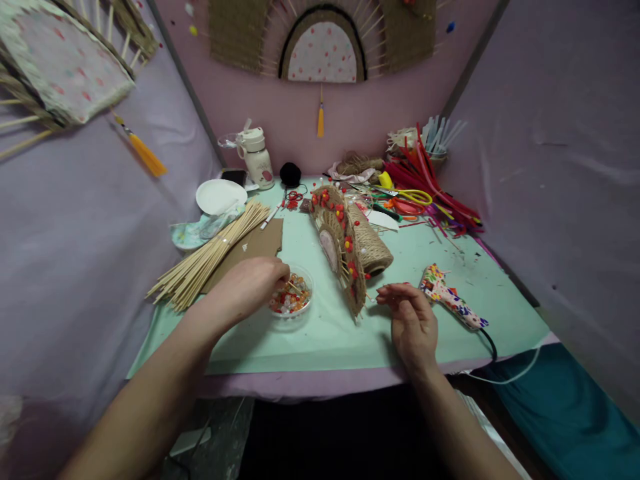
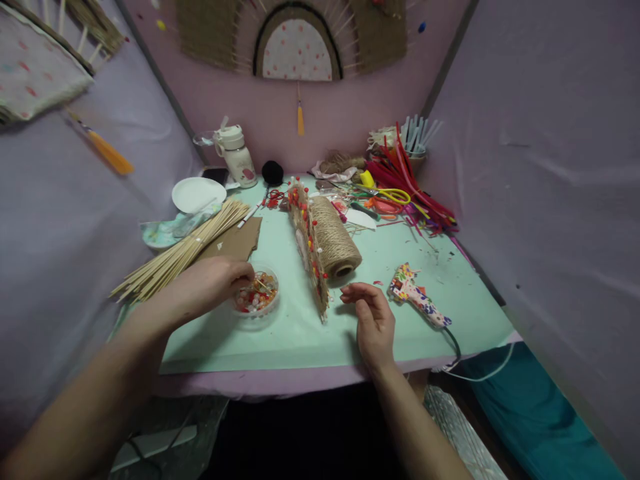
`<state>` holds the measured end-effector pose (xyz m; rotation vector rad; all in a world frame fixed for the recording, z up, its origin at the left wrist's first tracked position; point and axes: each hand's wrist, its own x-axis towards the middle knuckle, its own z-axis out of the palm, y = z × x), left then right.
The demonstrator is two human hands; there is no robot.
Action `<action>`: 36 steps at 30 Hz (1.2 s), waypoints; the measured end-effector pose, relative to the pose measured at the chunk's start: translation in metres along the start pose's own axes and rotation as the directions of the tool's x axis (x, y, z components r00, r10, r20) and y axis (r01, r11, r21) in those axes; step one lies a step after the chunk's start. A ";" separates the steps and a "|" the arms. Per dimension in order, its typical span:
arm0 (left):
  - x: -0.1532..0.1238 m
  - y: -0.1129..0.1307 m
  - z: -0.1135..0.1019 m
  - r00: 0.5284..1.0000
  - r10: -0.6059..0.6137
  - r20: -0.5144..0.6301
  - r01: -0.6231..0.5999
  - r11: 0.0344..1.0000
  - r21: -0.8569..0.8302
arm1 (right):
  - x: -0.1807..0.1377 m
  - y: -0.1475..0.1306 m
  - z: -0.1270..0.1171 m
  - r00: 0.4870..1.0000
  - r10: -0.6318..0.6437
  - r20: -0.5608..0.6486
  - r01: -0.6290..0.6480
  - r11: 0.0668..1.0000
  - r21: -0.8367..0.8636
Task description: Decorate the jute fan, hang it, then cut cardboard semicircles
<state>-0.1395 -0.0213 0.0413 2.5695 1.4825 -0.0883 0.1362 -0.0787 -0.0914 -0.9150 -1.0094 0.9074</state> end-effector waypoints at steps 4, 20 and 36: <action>-0.001 0.002 -0.001 0.998 0.045 0.036 -0.045 0.999 -0.018 | 0.000 0.002 0.000 1.000 0.008 -0.003 -0.008 1.000 -0.004; 0.032 0.033 0.014 0.971 0.037 0.237 -0.044 0.999 0.026 | 0.000 0.002 -0.001 1.000 0.016 -0.004 -0.016 1.000 -0.010; -0.033 0.075 0.012 0.967 0.179 -0.183 -0.253 0.544 -0.800 | 0.032 -0.064 -0.063 0.978 -0.185 -0.094 0.039 0.610 -0.791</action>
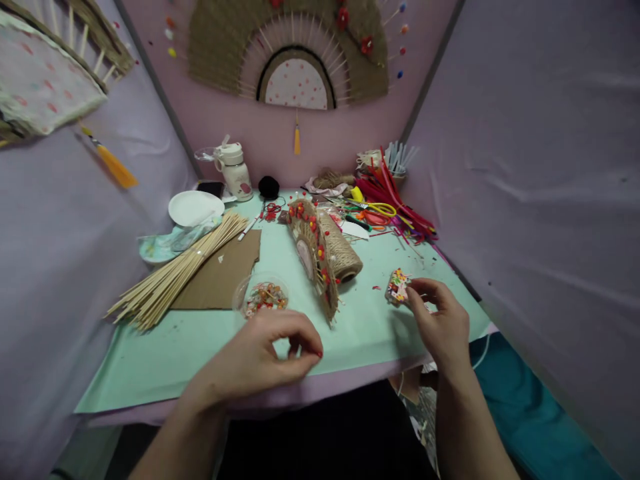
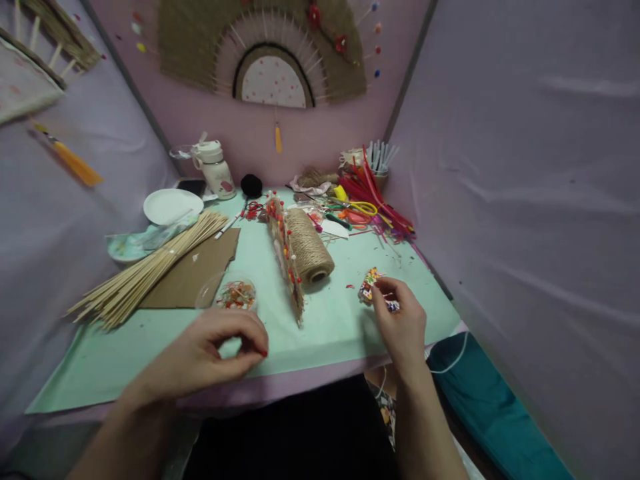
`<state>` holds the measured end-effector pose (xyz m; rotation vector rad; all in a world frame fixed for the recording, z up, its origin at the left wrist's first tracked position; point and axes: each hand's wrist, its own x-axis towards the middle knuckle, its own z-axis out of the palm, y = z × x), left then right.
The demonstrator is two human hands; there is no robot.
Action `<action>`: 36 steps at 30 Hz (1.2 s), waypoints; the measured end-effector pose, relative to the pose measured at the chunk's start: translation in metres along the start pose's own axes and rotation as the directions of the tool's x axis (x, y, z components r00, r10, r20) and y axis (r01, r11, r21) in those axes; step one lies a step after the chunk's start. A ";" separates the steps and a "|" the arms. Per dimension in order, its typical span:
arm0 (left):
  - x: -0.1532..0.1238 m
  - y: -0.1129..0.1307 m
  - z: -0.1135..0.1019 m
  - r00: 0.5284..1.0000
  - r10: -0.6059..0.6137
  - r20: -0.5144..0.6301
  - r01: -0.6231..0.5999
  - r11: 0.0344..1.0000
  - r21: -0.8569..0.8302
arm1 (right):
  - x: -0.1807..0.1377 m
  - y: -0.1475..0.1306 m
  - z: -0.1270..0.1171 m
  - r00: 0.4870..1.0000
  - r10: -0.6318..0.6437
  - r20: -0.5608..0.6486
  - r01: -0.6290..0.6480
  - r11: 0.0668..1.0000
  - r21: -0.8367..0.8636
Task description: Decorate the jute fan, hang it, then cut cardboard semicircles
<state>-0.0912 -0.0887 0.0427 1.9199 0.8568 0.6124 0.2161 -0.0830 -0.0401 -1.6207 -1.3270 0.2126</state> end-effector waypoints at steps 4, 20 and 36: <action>0.003 -0.029 0.055 0.984 -0.141 0.112 0.172 0.920 -0.352 | 0.019 0.038 -0.018 0.972 -0.037 0.230 0.125 0.916 -0.381; 0.013 -0.066 0.070 0.976 -0.207 -0.071 0.083 0.652 -0.754 | 0.026 0.023 -0.024 0.898 0.232 0.373 -0.229 0.972 -0.055; 0.019 -0.067 0.076 0.915 -0.354 -0.196 -0.041 0.400 -0.916 | -0.101 -0.029 -0.011 0.729 0.098 0.677 -0.524 0.717 0.460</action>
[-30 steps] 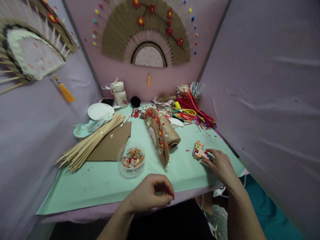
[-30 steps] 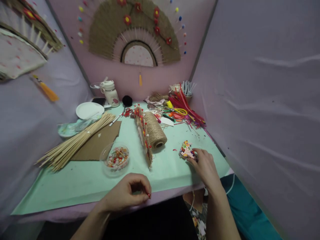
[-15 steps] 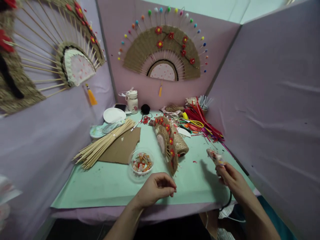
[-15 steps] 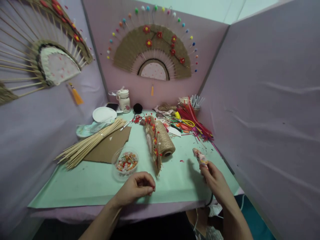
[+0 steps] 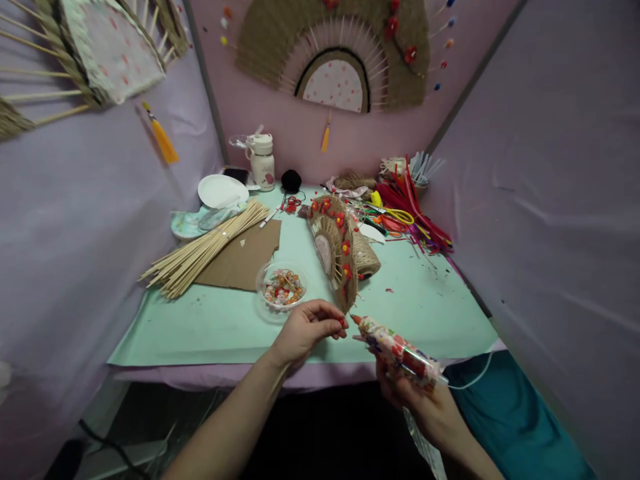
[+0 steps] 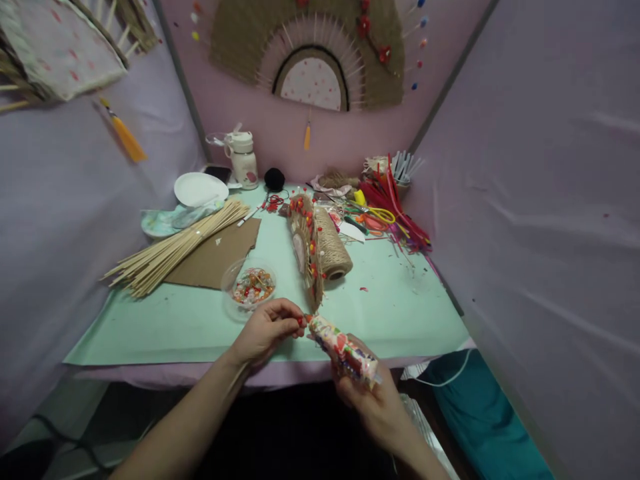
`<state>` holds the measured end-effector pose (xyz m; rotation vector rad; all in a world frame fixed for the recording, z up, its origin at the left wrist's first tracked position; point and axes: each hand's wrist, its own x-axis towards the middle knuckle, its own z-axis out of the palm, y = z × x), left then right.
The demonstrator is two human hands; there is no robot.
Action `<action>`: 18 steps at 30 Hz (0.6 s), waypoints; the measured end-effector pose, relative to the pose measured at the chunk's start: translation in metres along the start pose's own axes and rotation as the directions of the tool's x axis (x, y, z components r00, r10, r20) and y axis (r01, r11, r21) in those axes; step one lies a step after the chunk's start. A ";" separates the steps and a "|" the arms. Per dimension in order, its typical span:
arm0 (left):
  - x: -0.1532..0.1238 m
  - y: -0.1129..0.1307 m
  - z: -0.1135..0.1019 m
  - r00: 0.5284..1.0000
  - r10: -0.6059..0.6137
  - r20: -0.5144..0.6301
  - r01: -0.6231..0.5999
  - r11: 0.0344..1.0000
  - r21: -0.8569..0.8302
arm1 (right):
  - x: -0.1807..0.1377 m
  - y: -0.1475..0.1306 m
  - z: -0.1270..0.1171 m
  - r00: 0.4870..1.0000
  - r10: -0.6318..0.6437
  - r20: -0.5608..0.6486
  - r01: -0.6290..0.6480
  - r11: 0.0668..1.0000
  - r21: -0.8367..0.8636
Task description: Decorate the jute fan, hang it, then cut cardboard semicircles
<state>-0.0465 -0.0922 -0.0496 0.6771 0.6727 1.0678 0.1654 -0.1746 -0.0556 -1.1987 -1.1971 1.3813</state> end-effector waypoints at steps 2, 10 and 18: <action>0.001 0.000 0.001 0.999 -0.023 -0.025 0.022 0.999 -0.026 | 0.000 0.005 0.006 1.000 0.002 0.020 -0.002 1.000 0.014; 0.002 -0.001 0.000 0.996 -0.022 -0.082 0.019 0.999 -0.027 | 0.000 -0.007 0.016 0.998 0.017 0.059 -0.013 0.997 -0.071; 0.005 0.000 0.003 0.991 0.094 -0.098 -0.087 0.993 0.075 | 0.001 -0.002 0.017 0.998 -0.013 0.060 0.026 0.974 -0.223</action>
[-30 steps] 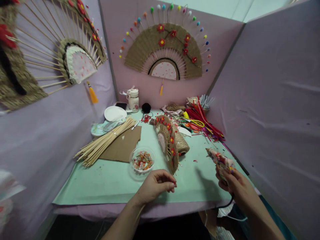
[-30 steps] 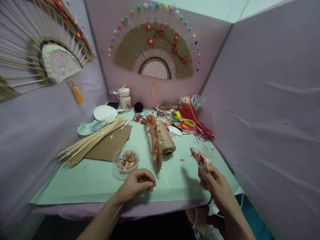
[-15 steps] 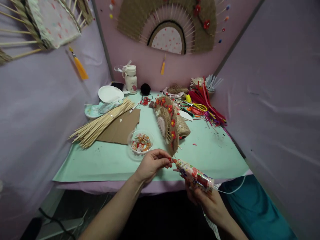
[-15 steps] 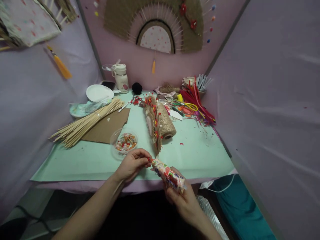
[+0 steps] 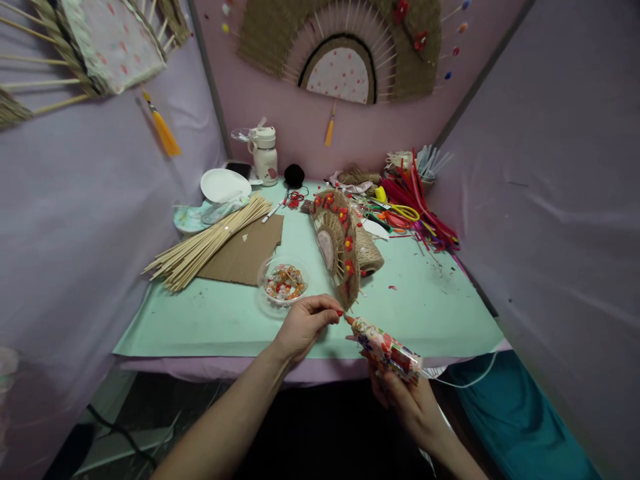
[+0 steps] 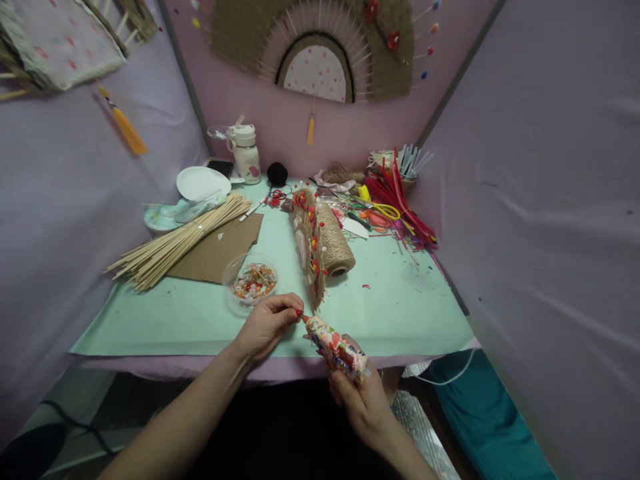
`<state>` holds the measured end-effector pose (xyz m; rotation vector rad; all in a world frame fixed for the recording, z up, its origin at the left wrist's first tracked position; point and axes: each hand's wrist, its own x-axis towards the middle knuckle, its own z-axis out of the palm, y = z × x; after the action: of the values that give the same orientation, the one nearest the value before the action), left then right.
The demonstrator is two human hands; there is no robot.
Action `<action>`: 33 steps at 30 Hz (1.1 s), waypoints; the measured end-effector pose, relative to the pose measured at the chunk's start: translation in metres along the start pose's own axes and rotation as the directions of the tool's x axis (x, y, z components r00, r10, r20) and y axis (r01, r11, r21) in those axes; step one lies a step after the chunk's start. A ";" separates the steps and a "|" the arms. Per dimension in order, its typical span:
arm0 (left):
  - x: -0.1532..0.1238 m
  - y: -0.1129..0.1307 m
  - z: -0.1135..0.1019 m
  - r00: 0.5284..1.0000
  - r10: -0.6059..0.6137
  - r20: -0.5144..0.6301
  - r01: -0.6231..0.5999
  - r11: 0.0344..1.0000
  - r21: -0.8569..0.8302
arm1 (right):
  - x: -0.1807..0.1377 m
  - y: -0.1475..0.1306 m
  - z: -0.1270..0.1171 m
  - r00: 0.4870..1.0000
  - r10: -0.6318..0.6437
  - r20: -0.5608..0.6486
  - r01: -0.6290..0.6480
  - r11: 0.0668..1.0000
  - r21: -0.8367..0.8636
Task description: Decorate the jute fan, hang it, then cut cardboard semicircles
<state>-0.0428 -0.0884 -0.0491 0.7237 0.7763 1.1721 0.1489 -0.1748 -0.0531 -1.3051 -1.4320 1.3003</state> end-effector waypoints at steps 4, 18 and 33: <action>0.000 0.000 0.001 1.000 -0.019 -0.012 0.019 1.000 0.003 | 0.003 -0.002 0.001 1.000 -0.014 0.003 0.014 0.999 -0.043; 0.001 -0.005 -0.003 1.000 0.014 0.013 -0.015 1.000 0.016 | 0.004 0.004 0.000 1.000 -0.027 0.017 0.028 0.998 -0.057; 0.001 -0.006 -0.003 1.000 0.018 0.023 -0.019 1.000 0.021 | 0.005 0.005 -0.001 0.999 -0.047 0.008 0.048 0.996 -0.081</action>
<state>-0.0426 -0.0882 -0.0558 0.7623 0.7658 1.1721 0.1501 -0.1704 -0.0586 -1.3131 -1.5254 1.2276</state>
